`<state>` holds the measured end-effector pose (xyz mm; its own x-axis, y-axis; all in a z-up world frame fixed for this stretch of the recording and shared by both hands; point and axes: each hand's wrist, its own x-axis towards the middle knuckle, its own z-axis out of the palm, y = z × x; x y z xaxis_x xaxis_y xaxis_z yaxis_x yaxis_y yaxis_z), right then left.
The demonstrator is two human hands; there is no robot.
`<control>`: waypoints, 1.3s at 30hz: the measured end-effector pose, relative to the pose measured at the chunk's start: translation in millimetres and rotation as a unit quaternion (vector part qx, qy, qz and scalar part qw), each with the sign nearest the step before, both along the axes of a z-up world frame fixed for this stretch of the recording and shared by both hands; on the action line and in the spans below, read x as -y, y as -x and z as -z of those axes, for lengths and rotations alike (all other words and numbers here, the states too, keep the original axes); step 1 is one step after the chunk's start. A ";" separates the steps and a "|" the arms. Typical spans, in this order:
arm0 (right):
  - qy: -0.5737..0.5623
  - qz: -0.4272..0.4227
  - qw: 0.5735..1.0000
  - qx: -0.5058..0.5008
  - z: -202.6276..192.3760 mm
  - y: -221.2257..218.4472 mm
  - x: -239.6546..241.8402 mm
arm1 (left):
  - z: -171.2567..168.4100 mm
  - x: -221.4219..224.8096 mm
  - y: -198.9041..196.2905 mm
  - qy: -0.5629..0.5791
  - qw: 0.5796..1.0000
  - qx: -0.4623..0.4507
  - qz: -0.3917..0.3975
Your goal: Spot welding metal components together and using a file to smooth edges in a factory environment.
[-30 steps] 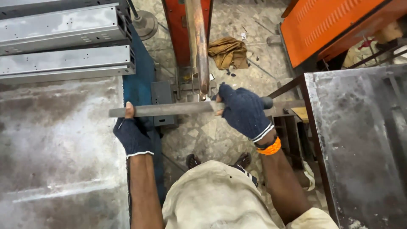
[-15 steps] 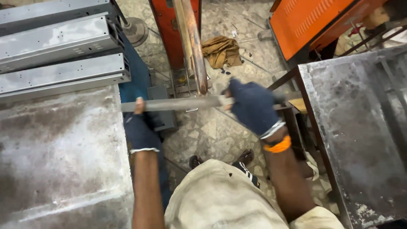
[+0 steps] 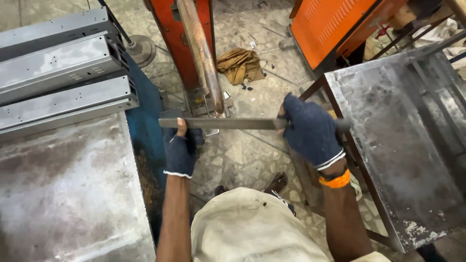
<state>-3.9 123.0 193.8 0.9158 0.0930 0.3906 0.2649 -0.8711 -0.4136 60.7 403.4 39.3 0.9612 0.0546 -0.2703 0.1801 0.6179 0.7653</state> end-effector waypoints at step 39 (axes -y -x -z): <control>-0.275 0.058 0.958 -0.054 76.9 43.6 -119.7 | -12.9 37.0 -200.8 -0.350 0.915 0.187 0.077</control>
